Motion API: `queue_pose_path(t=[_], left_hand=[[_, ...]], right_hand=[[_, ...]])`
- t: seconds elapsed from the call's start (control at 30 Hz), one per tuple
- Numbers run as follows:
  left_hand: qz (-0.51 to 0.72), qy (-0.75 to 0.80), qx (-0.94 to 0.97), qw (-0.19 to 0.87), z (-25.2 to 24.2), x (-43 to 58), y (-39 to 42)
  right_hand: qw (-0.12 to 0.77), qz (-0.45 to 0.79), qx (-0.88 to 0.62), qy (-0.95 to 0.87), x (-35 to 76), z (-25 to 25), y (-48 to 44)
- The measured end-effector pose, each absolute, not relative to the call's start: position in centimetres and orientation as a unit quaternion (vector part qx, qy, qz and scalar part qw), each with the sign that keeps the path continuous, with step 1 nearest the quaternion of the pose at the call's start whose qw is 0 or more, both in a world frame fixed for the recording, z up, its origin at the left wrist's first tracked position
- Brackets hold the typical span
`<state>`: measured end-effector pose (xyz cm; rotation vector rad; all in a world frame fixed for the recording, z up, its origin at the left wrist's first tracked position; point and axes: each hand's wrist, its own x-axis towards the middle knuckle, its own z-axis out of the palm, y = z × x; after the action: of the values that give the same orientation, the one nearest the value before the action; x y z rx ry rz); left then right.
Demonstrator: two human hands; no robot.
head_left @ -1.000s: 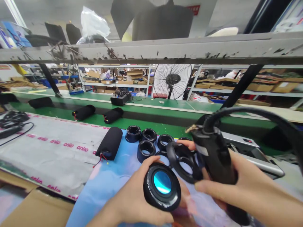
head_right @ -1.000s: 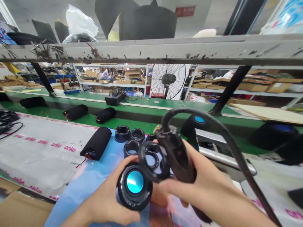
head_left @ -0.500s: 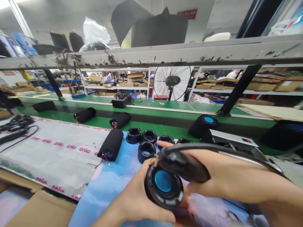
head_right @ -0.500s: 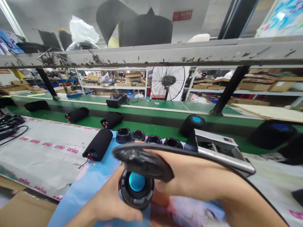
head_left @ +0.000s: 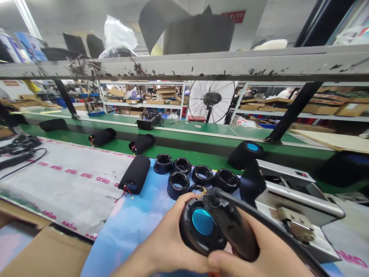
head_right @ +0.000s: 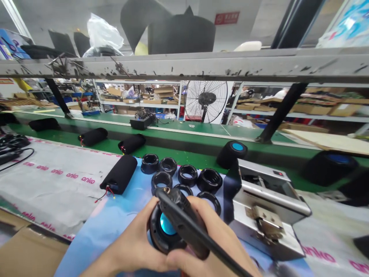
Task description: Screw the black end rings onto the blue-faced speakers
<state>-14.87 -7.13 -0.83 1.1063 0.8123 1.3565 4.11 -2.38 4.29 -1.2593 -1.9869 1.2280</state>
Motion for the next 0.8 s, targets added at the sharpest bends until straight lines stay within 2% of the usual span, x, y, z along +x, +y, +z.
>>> queue_pose_path(t=[0.2,0.43,0.57,0.7,0.8], left_hand=[[0.567,0.357,0.480,0.566,-0.9,-15.2,-7.2],[0.573,0.332,0.466,0.587,-1.4,-15.2,-7.0],[0.579,0.330,0.459,0.588,-1.5,-15.3,-7.0],[0.565,0.364,0.461,0.580,-1.4,-15.3,-7.2],[0.556,0.370,0.460,0.585,-1.2,-15.2,-7.2]], right_hand=[[0.272,0.439,-0.455,-0.726,4.1,5.0,-2.2],[0.168,0.418,-0.488,-0.747,5.1,6.6,-1.2],[0.135,0.461,-0.441,-0.758,5.8,6.5,0.1],[0.168,0.546,-0.429,-0.700,5.9,5.9,0.1],[0.174,0.544,-0.452,-0.685,5.2,5.9,-0.7]])
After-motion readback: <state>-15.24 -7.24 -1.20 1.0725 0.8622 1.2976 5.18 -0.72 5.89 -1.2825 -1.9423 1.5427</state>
